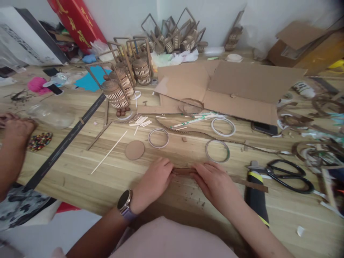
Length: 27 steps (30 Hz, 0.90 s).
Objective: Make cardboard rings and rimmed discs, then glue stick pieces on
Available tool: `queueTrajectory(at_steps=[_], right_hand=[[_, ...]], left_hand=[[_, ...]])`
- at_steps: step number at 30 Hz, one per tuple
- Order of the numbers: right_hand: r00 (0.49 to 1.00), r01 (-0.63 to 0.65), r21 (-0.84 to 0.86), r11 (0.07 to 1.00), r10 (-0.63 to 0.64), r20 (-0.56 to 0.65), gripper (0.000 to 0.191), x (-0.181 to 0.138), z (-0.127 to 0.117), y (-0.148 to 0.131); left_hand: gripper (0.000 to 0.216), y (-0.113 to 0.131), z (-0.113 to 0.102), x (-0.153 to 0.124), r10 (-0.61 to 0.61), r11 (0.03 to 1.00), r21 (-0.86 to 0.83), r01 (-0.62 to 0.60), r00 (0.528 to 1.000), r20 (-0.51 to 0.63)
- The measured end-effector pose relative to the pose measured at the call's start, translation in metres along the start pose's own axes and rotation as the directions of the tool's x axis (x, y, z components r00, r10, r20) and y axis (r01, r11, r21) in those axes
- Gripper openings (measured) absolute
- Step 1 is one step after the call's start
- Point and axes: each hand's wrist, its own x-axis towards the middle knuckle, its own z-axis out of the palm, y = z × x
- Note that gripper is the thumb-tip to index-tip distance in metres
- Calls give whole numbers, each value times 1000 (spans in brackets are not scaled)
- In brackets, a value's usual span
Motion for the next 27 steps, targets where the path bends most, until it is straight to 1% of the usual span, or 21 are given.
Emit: queueTrajectory(at_steps=[4, 7, 13, 18, 21, 24, 27], right_hand=[[1000, 3, -6, 1000, -3, -4, 15, 0, 0, 0], [1000, 1, -23, 1000, -1, -7, 16, 0, -1, -1], [1000, 4, -31, 1000, -5, -11, 16, 0, -1, -1], [1000, 5, -48, 999, -5, -10, 16, 0, 0, -1], [1000, 1, -61, 998, -2, -14, 17, 0, 0, -2], [999, 5, -72, 997, -7, -32, 18, 0, 1, -2], [1000, 7, -64, 998, -9, -28, 17, -1, 2, -1]], left_hand=[[14, 1, -1, 0, -10, 1000, -6, 10, 1000, -8], [16, 2, -2, -1, 4, 1000, -21, -4, 1000, -29], [15, 4, -4, -2, 13, 1000, 27, -13, 1000, -28], [16, 7, -5, -4, 30, 999, 30, -29, 999, -30], [17, 10, -6, -5, -2, 999, -48, 0, 999, -44], [19, 13, -6, -6, -78, 984, -165, 66, 995, -67], [22, 12, -7, -8, -149, 948, -299, 111, 983, -107]])
